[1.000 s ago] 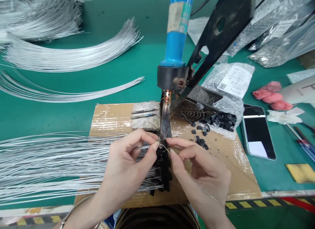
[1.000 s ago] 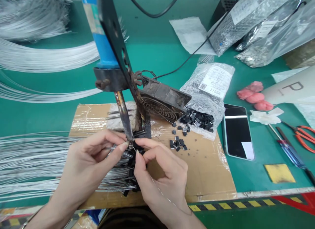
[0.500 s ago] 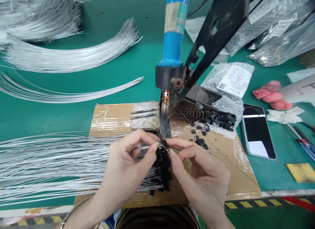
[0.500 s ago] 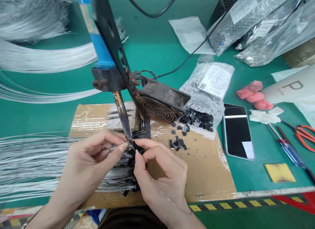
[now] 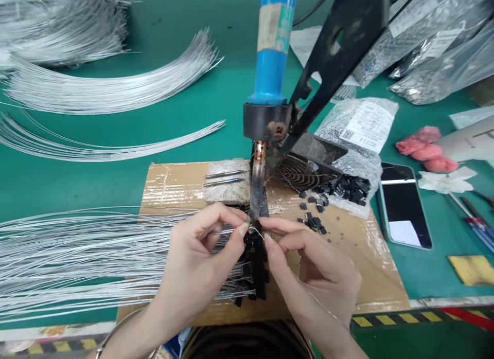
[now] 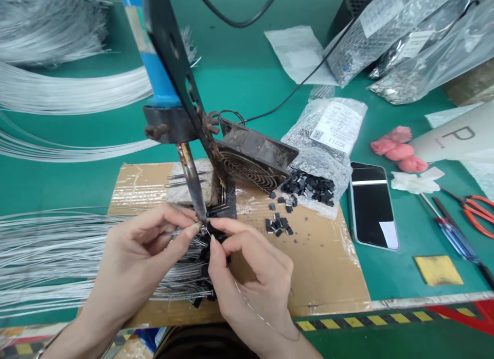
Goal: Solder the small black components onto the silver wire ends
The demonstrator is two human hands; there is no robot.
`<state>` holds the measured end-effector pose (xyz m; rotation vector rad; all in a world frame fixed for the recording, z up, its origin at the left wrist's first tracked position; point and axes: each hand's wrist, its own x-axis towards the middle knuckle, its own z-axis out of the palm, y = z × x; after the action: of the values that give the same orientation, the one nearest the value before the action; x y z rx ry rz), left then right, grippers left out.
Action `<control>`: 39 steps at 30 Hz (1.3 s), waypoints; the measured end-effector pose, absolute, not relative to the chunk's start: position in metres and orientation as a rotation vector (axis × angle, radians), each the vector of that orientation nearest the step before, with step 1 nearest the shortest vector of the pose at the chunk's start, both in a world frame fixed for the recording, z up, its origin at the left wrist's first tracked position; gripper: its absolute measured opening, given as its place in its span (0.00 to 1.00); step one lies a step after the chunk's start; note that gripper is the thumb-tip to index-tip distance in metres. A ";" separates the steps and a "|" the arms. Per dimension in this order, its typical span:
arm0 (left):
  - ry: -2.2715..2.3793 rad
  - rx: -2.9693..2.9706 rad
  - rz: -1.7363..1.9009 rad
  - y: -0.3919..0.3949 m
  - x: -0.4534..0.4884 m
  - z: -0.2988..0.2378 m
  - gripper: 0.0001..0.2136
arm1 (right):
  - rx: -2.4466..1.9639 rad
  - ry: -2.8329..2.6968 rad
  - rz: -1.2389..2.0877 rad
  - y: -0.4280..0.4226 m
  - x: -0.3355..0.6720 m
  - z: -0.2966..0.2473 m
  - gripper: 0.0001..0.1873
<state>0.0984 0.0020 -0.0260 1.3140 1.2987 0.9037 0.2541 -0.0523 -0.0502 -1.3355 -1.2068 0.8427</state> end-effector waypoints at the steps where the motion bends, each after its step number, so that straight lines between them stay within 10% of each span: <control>1: 1.297 1.314 0.903 0.002 0.098 -0.026 0.08 | -1.338 -1.219 0.835 -0.052 0.254 -0.050 0.12; 39: 1.365 1.386 0.826 -0.001 0.097 -0.027 0.06 | -1.408 -1.418 0.495 -0.050 0.248 -0.049 0.12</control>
<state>0.0972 -0.0009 -0.0268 1.3855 1.3649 0.8258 0.2479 -0.0495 -0.0493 -1.4081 -1.4176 0.4952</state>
